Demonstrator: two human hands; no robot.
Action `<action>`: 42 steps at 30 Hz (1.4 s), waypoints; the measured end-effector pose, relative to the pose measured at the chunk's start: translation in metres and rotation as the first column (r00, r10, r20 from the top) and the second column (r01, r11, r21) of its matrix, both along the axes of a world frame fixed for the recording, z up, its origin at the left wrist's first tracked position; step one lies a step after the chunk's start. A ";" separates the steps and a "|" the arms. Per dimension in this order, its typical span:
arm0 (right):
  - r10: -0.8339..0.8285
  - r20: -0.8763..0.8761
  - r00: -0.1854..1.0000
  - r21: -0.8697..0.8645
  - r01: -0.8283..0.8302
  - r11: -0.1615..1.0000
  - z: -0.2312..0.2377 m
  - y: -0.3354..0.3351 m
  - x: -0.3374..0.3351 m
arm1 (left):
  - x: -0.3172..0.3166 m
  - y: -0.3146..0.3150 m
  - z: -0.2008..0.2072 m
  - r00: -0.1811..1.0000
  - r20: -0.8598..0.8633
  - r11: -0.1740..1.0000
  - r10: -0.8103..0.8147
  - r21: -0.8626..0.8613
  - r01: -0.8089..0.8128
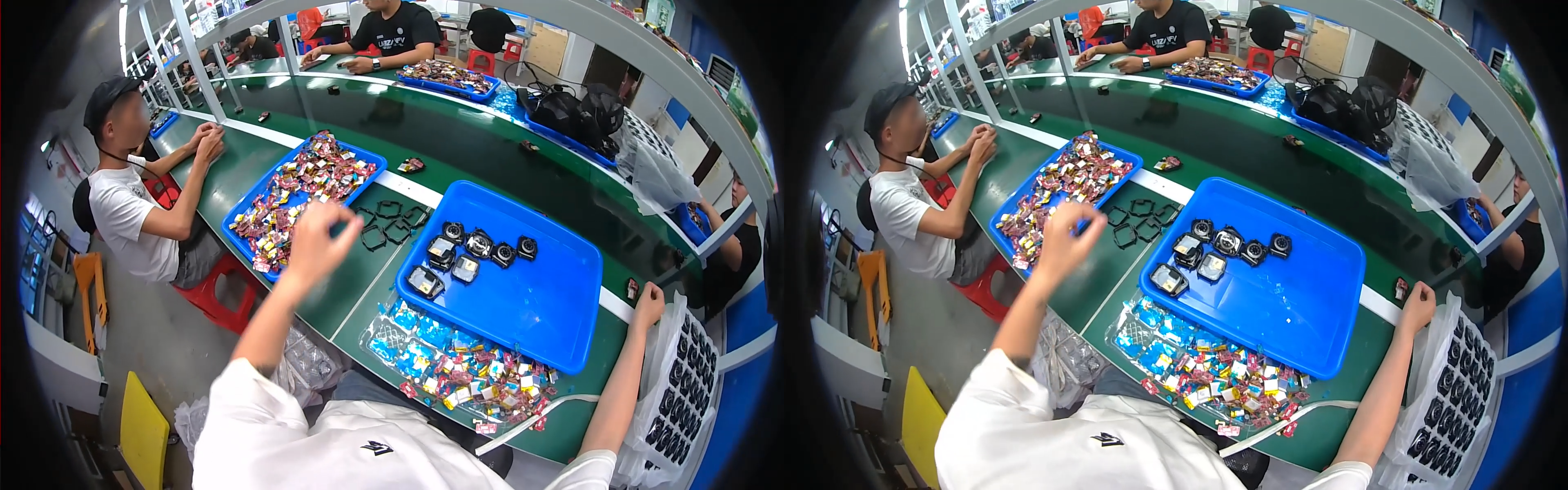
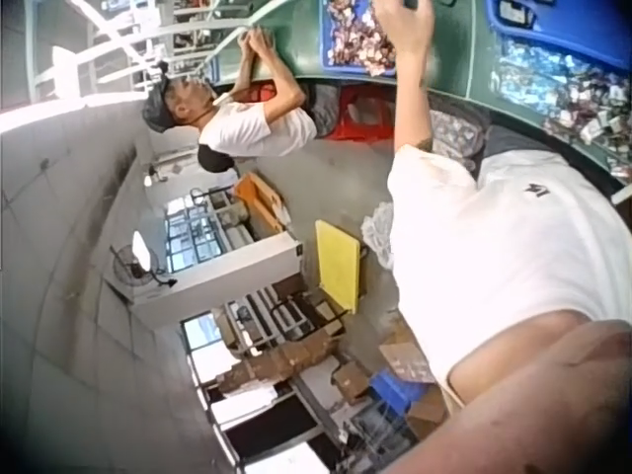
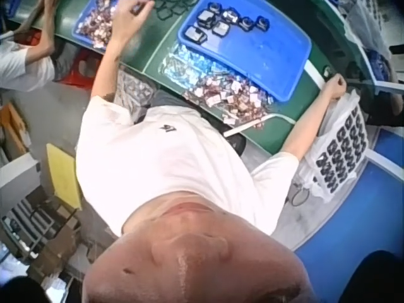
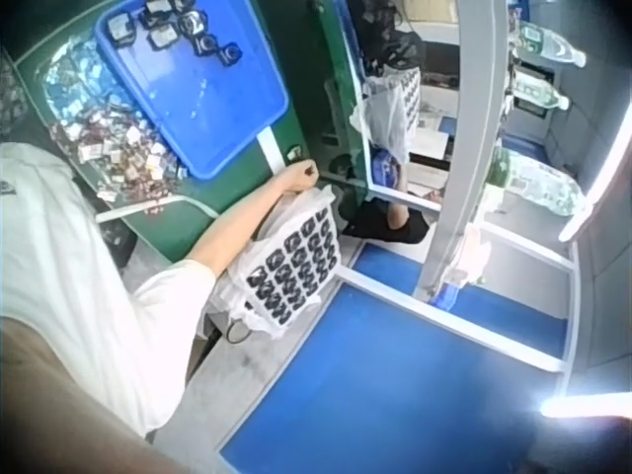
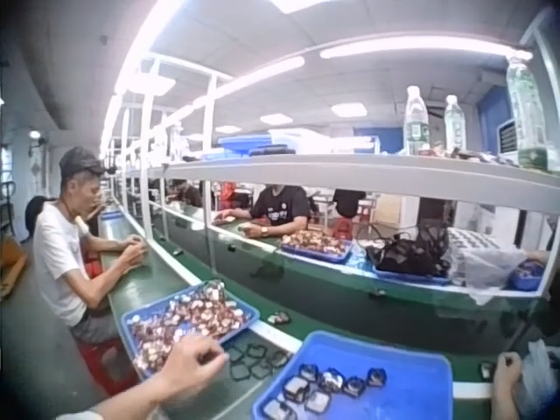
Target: Manually assemble and sort electronic components, specifically camera modules and protective frames, on a production line.
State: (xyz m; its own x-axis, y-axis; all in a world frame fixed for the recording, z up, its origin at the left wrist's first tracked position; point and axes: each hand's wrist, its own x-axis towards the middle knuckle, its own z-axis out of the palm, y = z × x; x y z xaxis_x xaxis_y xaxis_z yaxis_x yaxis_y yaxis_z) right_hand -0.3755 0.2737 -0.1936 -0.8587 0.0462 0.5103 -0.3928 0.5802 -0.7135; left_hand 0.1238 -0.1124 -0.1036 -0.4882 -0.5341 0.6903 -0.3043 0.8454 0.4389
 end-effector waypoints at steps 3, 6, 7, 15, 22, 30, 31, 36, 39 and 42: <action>-0.051 -0.041 0.998 -0.142 0.045 0.989 0.003 0.001 0.001 | -0.021 -0.088 0.006 0.988 0.143 0.993 0.065 -0.105 -0.051; -0.058 -0.049 0.997 -0.137 0.051 0.989 0.007 -0.004 0.008 | -0.036 -0.155 0.001 0.791 0.479 0.918 0.381 -0.094 -0.386; -0.071 -0.046 0.996 -0.138 0.064 0.988 0.007 -0.002 0.009 | -0.043 -0.167 0.004 0.730 0.561 0.894 0.390 -0.039 -0.447; -0.073 -0.025 0.997 -0.190 0.067 0.979 0.011 -0.008 0.017 | -0.039 -0.226 -0.016 0.613 0.772 0.856 0.168 0.194 -0.479; -0.054 -0.021 0.998 -0.197 0.049 0.979 0.007 -0.003 0.008 | -0.032 -0.224 0.003 0.541 0.819 0.900 -0.192 0.367 -0.235; -0.029 -0.062 0.998 -0.208 0.016 0.978 0.007 -0.004 0.003 | -0.029 -0.243 -0.010 0.635 0.765 0.893 -0.110 0.356 -0.274; -0.026 -0.050 0.998 -0.216 0.014 0.976 0.007 -0.005 0.004 | -0.030 -0.245 -0.014 0.639 0.761 0.883 -0.109 0.369 -0.289; -0.009 -0.039 0.999 -0.245 0.000 0.969 0.004 -0.007 -0.003 | -0.027 -0.247 -0.010 0.711 0.695 0.871 -0.105 0.409 -0.271; -0.010 -0.011 1.000 -0.256 0.007 0.967 0.001 -0.001 -0.006 | -0.036 -0.220 -0.008 0.747 0.655 0.892 -0.114 0.398 -0.214; -0.003 -0.010 1.000 -0.224 0.001 0.975 0.005 -0.005 -0.002 | -0.023 -0.226 -0.017 0.851 0.508 0.893 -0.134 0.435 -0.119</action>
State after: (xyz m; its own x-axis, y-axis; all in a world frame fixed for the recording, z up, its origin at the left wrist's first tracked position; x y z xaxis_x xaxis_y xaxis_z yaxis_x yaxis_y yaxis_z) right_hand -0.3776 0.2689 -0.1889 -0.8536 0.1618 0.4952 -0.3995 0.4067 -0.8216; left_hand 0.1010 -0.3388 -0.1207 -0.7049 -0.7085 0.0327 -0.5844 0.6063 0.5393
